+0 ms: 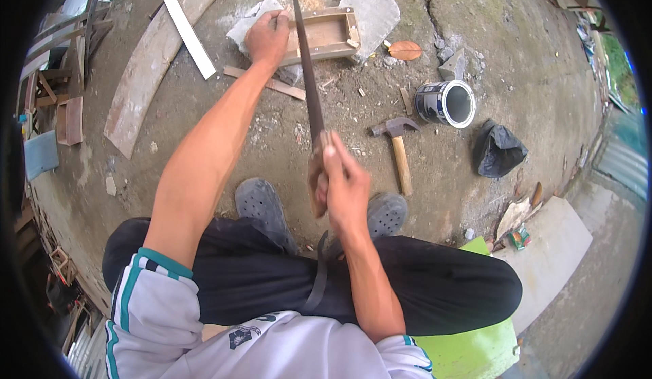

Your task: The person sits on a small stool and uses a metal file to smooth the edges of a small wooden box. They repeatedly file the corners and sides of the box, occasionally lifting it to inspect the work.

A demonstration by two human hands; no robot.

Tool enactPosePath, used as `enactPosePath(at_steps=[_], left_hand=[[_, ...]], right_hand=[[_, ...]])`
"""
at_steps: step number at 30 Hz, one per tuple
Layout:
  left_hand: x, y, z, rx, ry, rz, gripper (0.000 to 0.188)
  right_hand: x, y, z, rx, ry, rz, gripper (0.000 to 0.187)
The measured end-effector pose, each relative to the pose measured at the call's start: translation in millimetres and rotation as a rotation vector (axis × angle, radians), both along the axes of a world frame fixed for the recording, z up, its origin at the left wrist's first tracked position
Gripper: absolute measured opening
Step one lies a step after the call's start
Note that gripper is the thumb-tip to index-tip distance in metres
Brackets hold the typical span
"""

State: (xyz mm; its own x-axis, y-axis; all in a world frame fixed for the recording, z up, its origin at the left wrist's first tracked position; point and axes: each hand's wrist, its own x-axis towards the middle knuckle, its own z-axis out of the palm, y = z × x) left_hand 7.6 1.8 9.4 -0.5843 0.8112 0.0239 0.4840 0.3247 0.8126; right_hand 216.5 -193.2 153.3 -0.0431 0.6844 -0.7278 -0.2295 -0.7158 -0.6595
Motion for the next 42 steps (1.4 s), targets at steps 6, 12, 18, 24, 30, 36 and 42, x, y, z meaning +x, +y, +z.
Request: enactPosePath(at_steps=[6, 12, 18, 24, 30, 36, 42], left_hand=[[-1.1, 4.2, -4.1, 0.019, 0.057, 0.014, 0.033], [2.6, 1.6, -2.7, 0.003, 0.081, 0.008, 0.034], [-0.8, 1.4, -11.3, 0.071, 0.171, 0.036, 0.035], [-2.1, 6.3, -7.5, 0.03, 0.095, 0.024, 0.033], [2.1, 5.6, -5.5, 0.041, 0.112, 0.062, 0.034], [0.6, 8.6, -4.1, 0.075, 0.091, 0.06, 0.035], [1.0, 6.0, -8.9, 0.076, 0.129, 0.062, 0.034]], right_hand=[[4.2, 11.4, -7.6, -0.023, 0.068, 0.006, 0.051], [7.5, -12.3, -8.8, 0.275, -0.386, 0.252, 0.043], [3.1, -30.5, -16.3, 0.789, -0.902, 0.429, 0.038], [-6.4, -27.5, -20.8, 0.795, -0.969, 0.437, 0.039], [-17.5, -16.5, 4.5, 0.399, -0.821, 0.434, 0.042], [-17.5, -31.3, -4.7, 0.532, -0.773, 0.316, 0.042], [-35.4, -17.2, 7.2, 0.361, -0.822, 0.374, 0.042]])
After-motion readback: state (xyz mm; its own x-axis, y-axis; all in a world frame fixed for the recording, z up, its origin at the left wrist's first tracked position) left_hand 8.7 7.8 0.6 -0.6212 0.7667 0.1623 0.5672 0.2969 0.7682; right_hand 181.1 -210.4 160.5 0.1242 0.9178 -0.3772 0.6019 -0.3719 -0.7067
